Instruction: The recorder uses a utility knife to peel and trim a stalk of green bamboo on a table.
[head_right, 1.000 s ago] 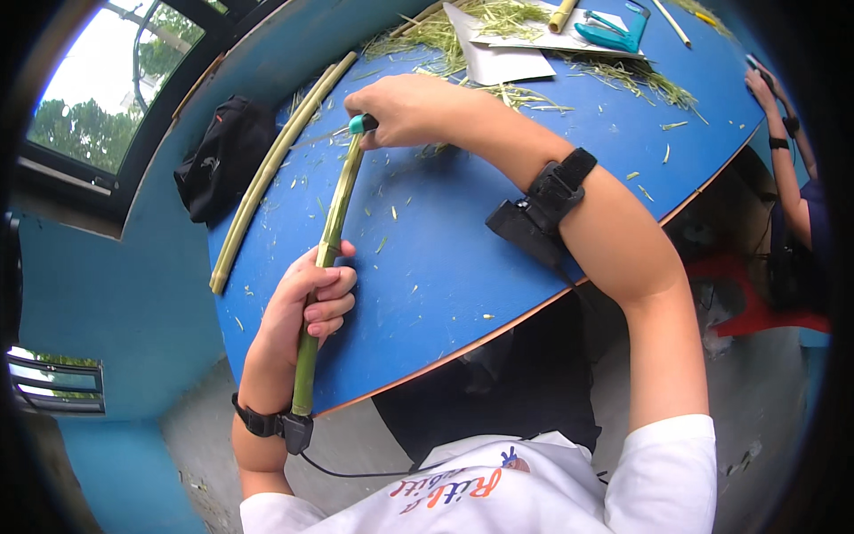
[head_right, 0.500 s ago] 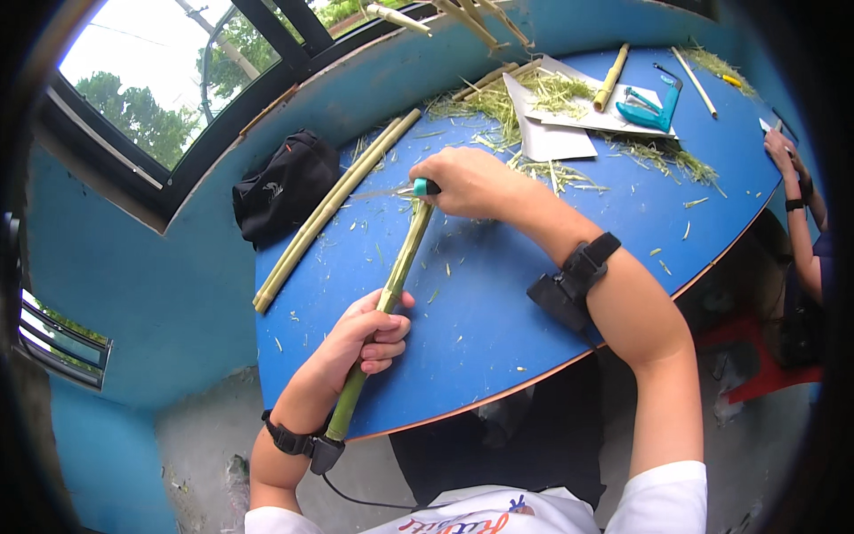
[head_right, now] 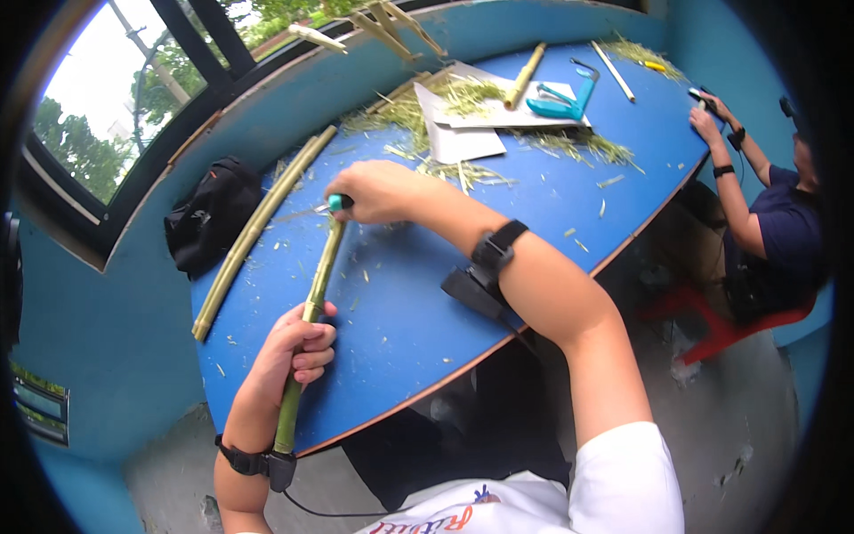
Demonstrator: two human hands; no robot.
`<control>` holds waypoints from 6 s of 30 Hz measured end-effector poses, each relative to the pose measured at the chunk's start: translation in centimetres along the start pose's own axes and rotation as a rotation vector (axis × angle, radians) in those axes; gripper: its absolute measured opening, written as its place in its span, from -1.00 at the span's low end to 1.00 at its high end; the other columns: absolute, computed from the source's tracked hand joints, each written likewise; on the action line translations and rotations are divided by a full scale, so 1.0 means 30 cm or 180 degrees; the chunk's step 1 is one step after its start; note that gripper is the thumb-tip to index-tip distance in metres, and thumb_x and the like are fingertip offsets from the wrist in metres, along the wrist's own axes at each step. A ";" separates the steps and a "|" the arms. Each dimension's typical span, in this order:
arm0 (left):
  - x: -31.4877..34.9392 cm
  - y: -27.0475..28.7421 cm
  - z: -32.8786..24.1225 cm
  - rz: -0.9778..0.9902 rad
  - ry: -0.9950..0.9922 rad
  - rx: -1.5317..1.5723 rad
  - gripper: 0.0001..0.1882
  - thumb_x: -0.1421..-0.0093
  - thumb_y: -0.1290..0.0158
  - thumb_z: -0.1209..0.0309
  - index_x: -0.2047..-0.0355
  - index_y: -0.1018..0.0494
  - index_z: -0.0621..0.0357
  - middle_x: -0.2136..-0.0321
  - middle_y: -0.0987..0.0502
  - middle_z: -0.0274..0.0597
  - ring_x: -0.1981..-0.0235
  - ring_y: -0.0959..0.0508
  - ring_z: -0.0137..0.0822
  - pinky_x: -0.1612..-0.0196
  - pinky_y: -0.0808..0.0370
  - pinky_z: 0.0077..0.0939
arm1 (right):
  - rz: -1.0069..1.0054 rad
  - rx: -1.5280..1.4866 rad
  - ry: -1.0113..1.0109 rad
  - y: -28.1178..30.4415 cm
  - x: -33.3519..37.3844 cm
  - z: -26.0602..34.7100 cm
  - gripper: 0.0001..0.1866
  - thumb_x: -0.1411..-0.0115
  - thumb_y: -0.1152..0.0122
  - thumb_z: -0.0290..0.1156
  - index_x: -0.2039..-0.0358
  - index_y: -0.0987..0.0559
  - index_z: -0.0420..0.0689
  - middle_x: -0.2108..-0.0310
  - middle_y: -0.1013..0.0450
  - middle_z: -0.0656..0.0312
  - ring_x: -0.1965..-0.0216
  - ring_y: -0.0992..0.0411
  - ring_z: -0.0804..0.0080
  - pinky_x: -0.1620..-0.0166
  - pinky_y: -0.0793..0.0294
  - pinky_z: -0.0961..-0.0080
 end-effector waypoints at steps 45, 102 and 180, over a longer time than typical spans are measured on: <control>-0.009 0.011 0.028 -0.0079 -0.0378 0.0842 -0.83 -0.28 0.19 0.36 0.20 -0.25 0.17 0.67 -0.09 -0.46 0.78 -0.08 -0.71 0.84 -0.08 -0.87 | 0.0019 0.0885 -0.1282 0.012 -0.003 -0.023 -0.78 0.05 -0.12 -0.33 0.46 -0.58 -0.22 0.46 -0.48 -0.07 0.34 -0.47 -0.01 0.24 -0.44 0.18; -0.105 0.080 -0.054 -0.0521 -0.0318 0.0910 -0.71 -0.25 0.16 0.35 0.07 -0.23 0.24 0.46 -0.33 -0.26 0.62 -0.27 -0.62 0.65 -0.28 -0.83 | 0.0483 0.0211 -0.0717 0.064 0.022 0.049 -0.47 -0.02 -0.21 0.00 0.25 -0.41 -0.24 0.44 -0.44 -0.08 0.35 -0.42 0.00 0.29 -0.36 0.22; -0.270 0.035 -0.117 0.0533 -0.0435 0.0522 -0.84 -0.24 0.17 0.37 0.47 -0.17 0.11 0.65 -0.23 -0.44 0.75 -0.13 -0.74 0.79 -0.14 -0.86 | 0.0536 0.0381 -0.1661 0.097 0.025 -0.008 -0.41 -0.12 -0.02 0.03 0.63 -0.41 -0.35 0.75 -0.26 0.11 0.67 -0.24 0.32 0.53 -0.22 0.29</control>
Point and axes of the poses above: each hand's wrist, its own x-axis away from the middle knuckle, its own y-axis out of the back of the hand, z = x × y, the point moved 1 cm from there along -x, towards the middle knuckle
